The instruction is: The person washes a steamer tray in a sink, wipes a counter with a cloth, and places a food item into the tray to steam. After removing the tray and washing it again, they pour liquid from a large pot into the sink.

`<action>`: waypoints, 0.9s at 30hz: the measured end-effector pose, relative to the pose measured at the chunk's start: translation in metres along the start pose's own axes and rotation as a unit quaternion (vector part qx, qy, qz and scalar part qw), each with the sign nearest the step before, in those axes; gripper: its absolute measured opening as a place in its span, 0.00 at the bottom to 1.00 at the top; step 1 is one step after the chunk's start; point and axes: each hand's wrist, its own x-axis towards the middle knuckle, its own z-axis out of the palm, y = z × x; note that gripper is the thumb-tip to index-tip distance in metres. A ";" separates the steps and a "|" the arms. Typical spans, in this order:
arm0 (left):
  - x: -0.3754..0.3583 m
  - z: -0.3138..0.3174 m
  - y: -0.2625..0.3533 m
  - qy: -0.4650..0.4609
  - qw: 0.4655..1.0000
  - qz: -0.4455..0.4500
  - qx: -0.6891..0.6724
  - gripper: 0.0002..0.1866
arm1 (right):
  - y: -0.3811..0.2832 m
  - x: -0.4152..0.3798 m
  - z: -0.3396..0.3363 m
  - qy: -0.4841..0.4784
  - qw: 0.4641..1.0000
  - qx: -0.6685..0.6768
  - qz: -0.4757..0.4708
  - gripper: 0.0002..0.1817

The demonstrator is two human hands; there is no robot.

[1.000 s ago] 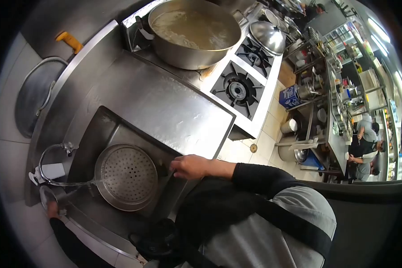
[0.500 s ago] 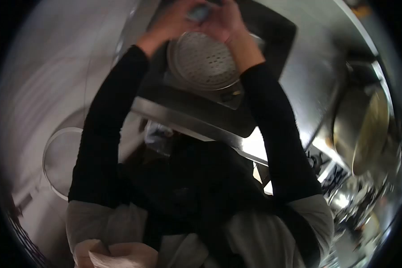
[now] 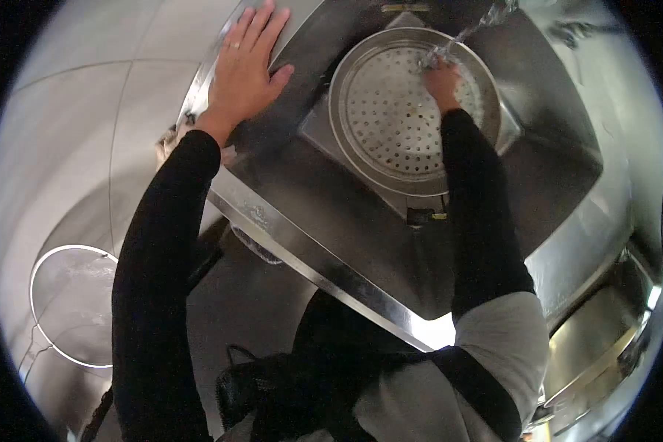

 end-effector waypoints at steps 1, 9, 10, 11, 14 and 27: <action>0.002 -0.002 0.000 0.009 1.000 0.013 -0.010 0.43 | -0.026 0.020 0.030 0.019 0.997 -0.039 -0.061 0.12; 0.003 -0.026 0.013 -0.068 0.994 -0.052 -0.063 0.46 | -0.021 -0.094 0.044 -0.021 0.987 0.112 -0.116 0.27; 0.005 -0.025 0.011 -0.063 0.994 -0.058 -0.068 0.46 | -0.012 -0.063 0.019 -0.017 0.993 0.101 -0.057 0.26; 0.004 -0.025 0.013 -0.065 0.994 -0.062 -0.069 0.46 | -0.010 -0.037 0.010 0.142 0.987 0.063 -0.042 0.21; 0.005 -0.025 0.015 -0.065 0.993 -0.063 -0.070 0.46 | -0.055 0.027 0.006 0.025 0.995 0.089 -0.026 0.19; 0.001 -0.018 0.013 -0.031 0.996 -0.054 -0.060 0.43 | -0.014 -0.015 -0.007 -0.046 0.976 0.201 0.072 0.19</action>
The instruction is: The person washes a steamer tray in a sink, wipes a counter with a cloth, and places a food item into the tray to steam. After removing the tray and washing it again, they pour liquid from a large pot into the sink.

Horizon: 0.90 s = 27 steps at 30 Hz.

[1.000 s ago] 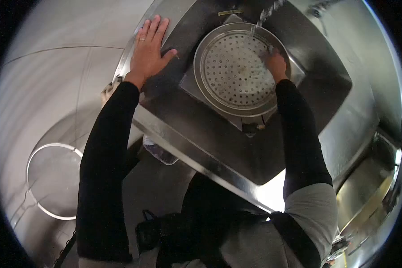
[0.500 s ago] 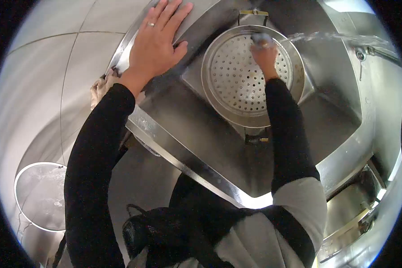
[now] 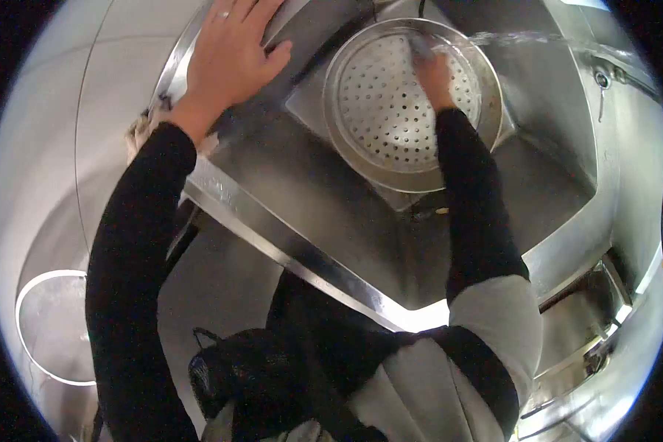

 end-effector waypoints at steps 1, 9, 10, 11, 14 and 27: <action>-0.004 0.000 0.000 0.001 1.000 0.004 -0.010 0.42 | -0.022 0.008 0.050 0.134 0.974 -0.028 -0.182 0.16; -0.006 0.005 -0.004 0.015 1.000 0.013 -0.002 0.42 | 0.103 -0.158 0.014 -0.210 0.956 -0.082 -0.189 0.29; -0.004 0.004 0.000 0.010 1.000 0.006 0.008 0.42 | 0.116 -0.121 -0.009 -0.097 0.968 -0.151 -0.177 0.26; -0.005 0.005 0.003 0.007 1.000 0.006 0.000 0.42 | 0.115 -0.084 -0.028 0.034 0.962 -0.203 -0.181 0.24; -0.003 0.002 0.003 0.002 1.000 -0.007 0.003 0.42 | 0.047 0.028 0.004 0.085 0.926 -0.288 -0.228 0.12; 0.000 0.000 0.014 0.011 1.000 -0.013 0.011 0.41 | 0.122 -0.053 -0.044 0.052 0.962 -0.256 -0.083 0.13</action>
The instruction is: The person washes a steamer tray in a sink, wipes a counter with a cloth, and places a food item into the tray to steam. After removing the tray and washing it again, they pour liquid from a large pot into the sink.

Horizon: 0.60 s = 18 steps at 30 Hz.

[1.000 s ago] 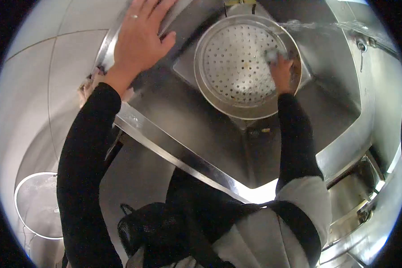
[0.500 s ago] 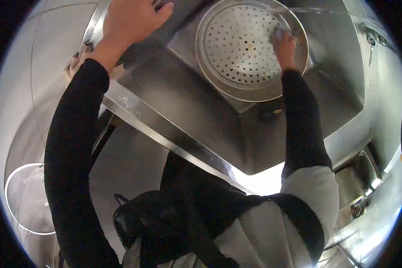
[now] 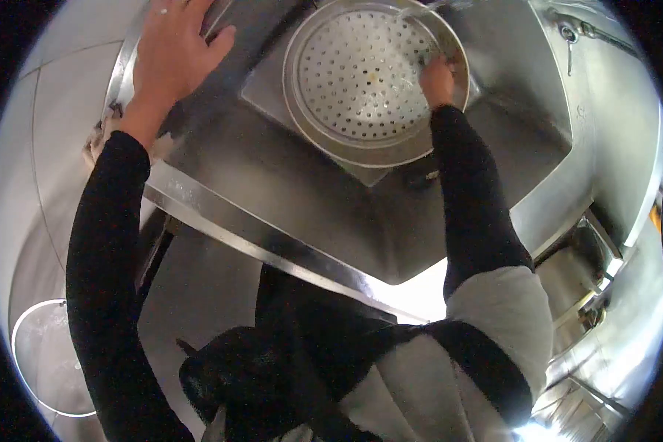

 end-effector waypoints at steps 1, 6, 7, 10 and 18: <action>0.000 0.001 -0.004 -0.006 1.000 0.003 0.009 0.41 | -0.028 0.044 -0.003 0.017 1.000 -0.017 0.000 0.13; 0.000 0.003 -0.013 0.000 0.999 0.026 -0.034 0.41 | -0.224 0.010 0.049 0.106 0.957 0.219 -0.155 0.17; -0.001 0.003 -0.014 -0.003 0.999 0.023 -0.030 0.41 | -0.219 -0.039 0.050 0.000 0.939 0.311 -0.147 0.18; -0.002 0.002 -0.007 0.004 1.000 0.013 0.013 0.42 | -0.114 -0.139 0.035 -0.167 0.936 0.289 -0.113 0.19; 0.002 0.009 -0.013 0.002 0.999 0.032 -0.012 0.41 | -0.091 0.091 0.061 0.165 0.984 0.006 -0.063 0.11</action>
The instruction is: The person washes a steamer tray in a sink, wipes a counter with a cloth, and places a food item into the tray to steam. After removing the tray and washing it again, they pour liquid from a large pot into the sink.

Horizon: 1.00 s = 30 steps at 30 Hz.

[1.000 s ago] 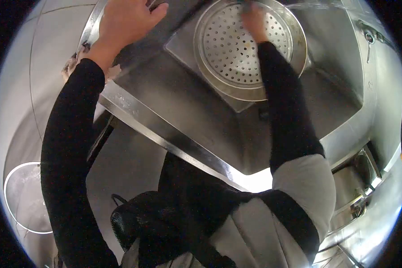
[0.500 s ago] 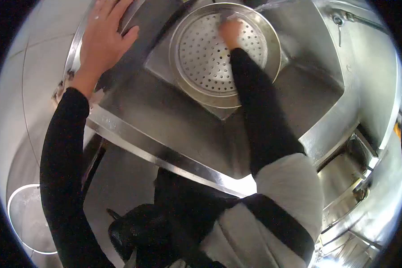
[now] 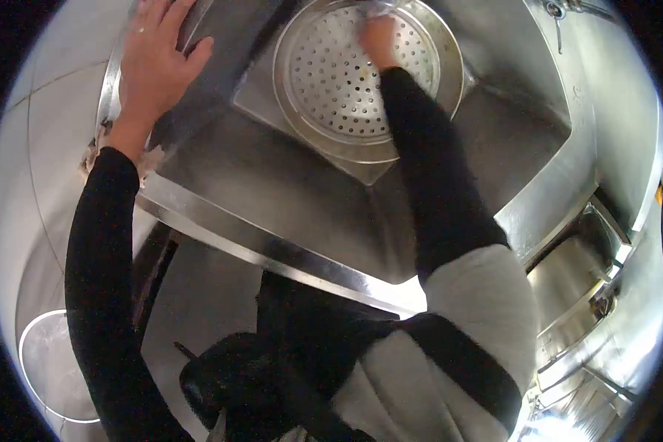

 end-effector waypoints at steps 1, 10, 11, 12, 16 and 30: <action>0.003 0.008 -0.006 0.063 0.996 0.056 -0.023 0.40 | -0.061 0.014 0.003 0.112 0.983 0.147 0.017 0.11; 0.004 0.004 -0.008 0.049 0.998 0.025 -0.025 0.38 | -0.015 -0.132 -0.102 -0.238 0.861 0.042 0.448 0.17; 0.004 0.003 -0.007 0.048 0.998 0.023 -0.019 0.38 | 0.032 -0.112 -0.109 -0.357 0.856 -0.156 0.340 0.17; 0.006 0.001 -0.008 0.053 0.998 0.026 -0.014 0.38 | 0.079 -0.077 -0.066 -0.395 0.838 -0.123 0.356 0.17; 0.002 0.000 -0.005 0.027 1.000 0.006 -0.007 0.38 | -0.024 0.081 -0.015 -0.168 0.923 -0.262 0.228 0.17; 0.000 -0.001 -0.014 0.036 0.999 0.010 -0.019 0.38 | -0.038 0.037 -0.015 -0.046 0.947 0.221 0.227 0.19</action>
